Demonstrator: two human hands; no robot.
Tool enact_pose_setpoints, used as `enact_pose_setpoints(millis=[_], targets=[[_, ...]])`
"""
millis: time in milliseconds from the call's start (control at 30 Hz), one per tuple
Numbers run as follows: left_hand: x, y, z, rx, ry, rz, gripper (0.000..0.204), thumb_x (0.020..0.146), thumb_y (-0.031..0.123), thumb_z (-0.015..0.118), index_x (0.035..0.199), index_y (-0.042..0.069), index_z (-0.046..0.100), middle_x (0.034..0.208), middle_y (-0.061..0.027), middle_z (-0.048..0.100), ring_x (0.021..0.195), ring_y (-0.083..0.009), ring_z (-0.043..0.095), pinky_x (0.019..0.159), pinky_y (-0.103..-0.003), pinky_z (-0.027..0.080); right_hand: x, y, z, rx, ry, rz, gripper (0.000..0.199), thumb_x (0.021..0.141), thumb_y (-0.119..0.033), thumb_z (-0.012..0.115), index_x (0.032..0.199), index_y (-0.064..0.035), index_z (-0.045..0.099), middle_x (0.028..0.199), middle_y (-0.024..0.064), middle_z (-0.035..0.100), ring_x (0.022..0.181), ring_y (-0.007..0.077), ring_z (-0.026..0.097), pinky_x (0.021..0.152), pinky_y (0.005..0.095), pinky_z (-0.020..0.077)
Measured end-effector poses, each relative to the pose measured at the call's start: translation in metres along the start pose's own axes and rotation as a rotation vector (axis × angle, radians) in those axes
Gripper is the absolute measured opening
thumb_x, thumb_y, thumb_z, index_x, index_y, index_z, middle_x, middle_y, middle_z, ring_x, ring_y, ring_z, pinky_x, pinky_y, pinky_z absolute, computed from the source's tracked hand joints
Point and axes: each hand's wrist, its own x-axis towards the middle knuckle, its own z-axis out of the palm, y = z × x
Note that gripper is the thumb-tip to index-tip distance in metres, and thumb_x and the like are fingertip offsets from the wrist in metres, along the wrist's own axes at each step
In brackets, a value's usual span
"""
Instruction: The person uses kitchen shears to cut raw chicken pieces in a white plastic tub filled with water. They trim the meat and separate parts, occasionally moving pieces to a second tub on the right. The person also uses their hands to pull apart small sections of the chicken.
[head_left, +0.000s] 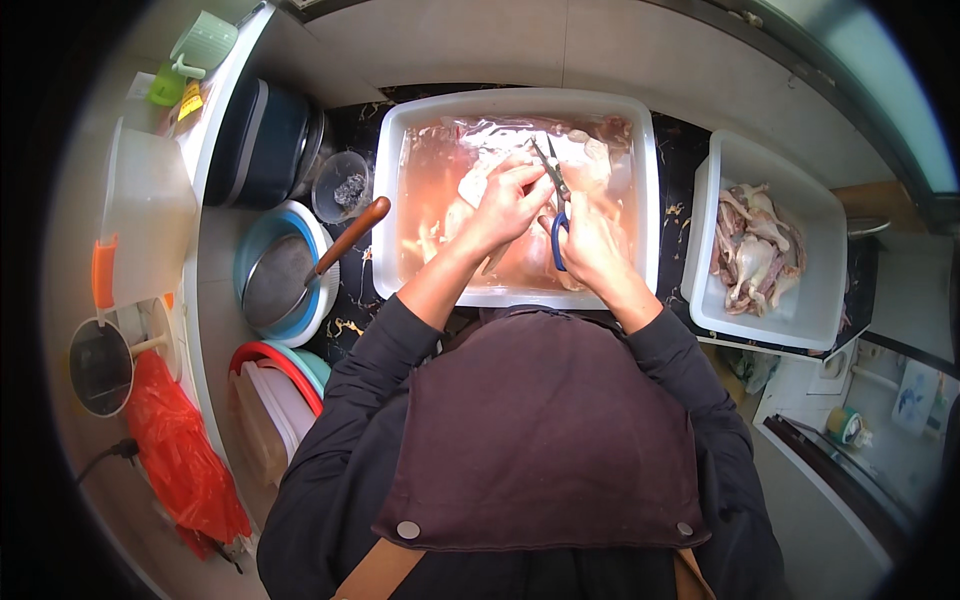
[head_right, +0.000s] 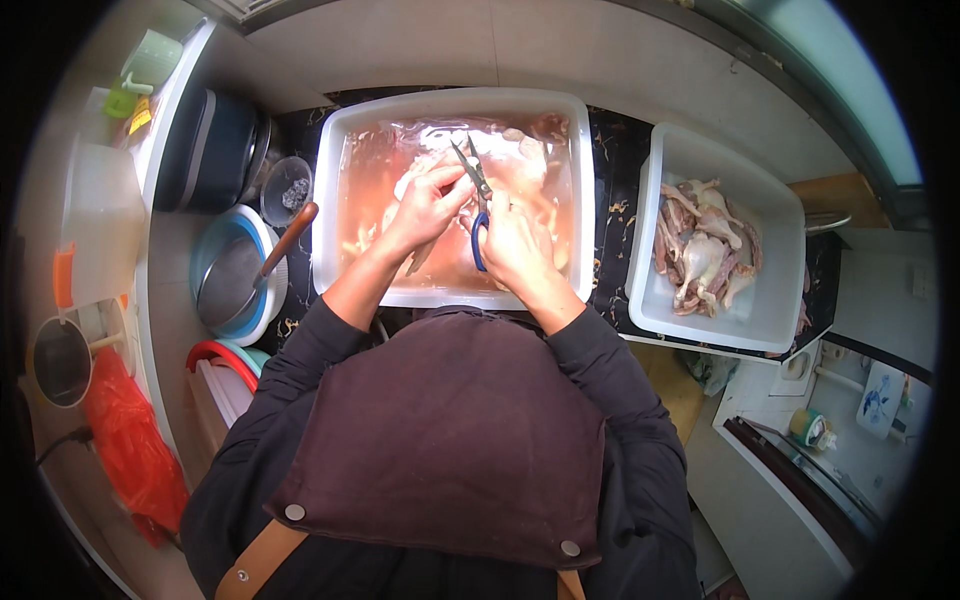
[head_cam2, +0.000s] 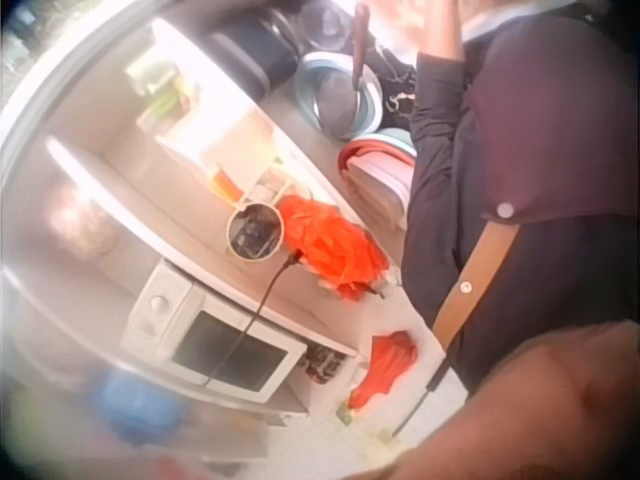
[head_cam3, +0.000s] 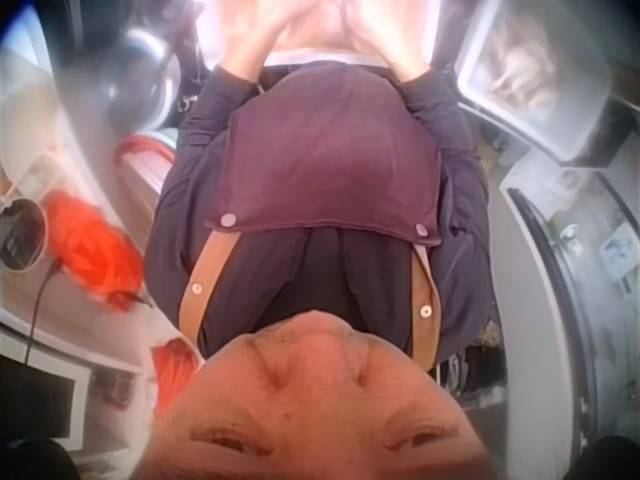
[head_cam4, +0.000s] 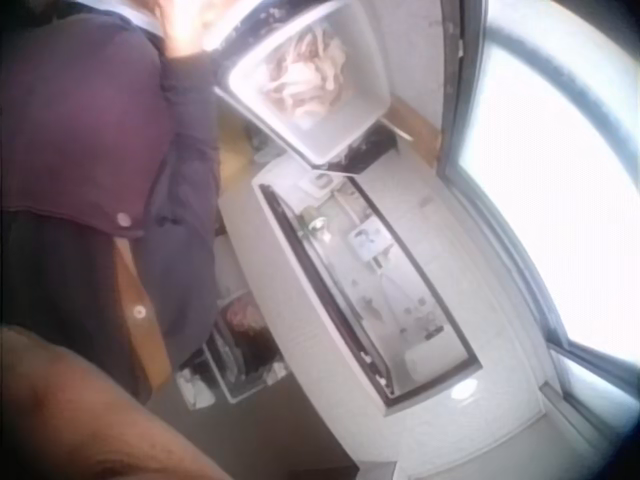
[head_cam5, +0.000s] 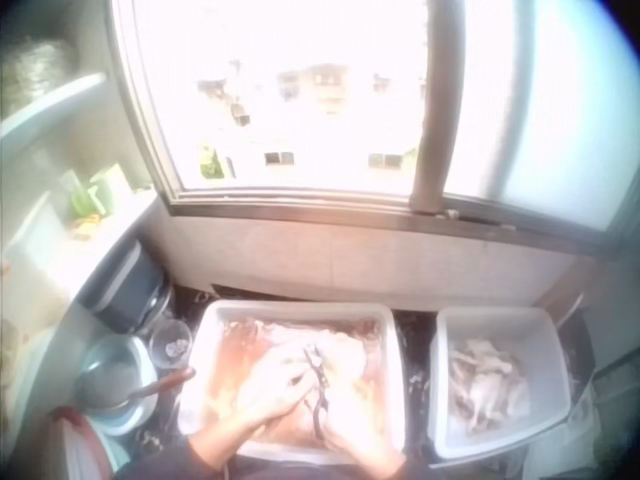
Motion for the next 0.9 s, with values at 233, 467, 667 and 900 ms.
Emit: enact_pose_setpoints(millis=[233,467,667,900], targets=[[-0.004,-0.011,-0.004,0.002,-0.115,-0.199,0.025,0.098,0.014,0.063,0.111,-0.005,0.07,0.096,-0.0032,0.065,0.086,-0.0107,0.06,0.074,-0.027,0.05,0.002,0.009,0.014,-0.026,0.028,-0.062,0.053,0.096,-0.042,0.061,0.12,0.005,0.052,0.086,0.024,0.071,0.082,0.043,0.069,0.069,0.0521,0.0522],[-0.008,-0.014,-0.006,-0.205,-0.192,-0.395,0.023,0.098,0.018,0.062,0.109,0.0,0.071,0.087,-0.0108,0.072,0.078,-0.0154,0.065,0.073,-0.033,0.052,0.002,0.01,0.011,0.082,0.006,-0.046,0.055,0.093,-0.044,0.065,0.128,-0.0028,0.056,0.09,0.0216,0.071,0.087,0.0401,0.07,0.075,0.0487,0.0531],[-0.01,-0.017,-0.003,-0.311,-0.288,-0.49,0.025,0.101,0.017,0.059,0.114,-0.002,0.068,0.095,-0.0075,0.071,0.088,-0.0127,0.065,0.079,-0.029,0.052,0.005,0.007,-0.006,0.29,-0.054,0.072,0.043,0.091,-0.036,0.069,0.122,-0.0064,0.064,0.099,0.0199,0.071,0.1,0.0363,0.068,0.085,0.0428,0.0516],[-0.012,-0.019,-0.015,-0.81,-0.2,-0.591,0.026,0.104,0.02,0.056,0.12,0.0,0.062,0.112,-0.0084,0.068,0.105,-0.0159,0.064,0.092,-0.031,0.052,0.019,0.047,0.023,0.445,-0.145,0.267,0.038,0.092,-0.033,0.072,0.107,0.0019,0.065,0.074,0.0161,0.069,0.069,0.0246,0.069,0.063,0.0366,0.0539]])
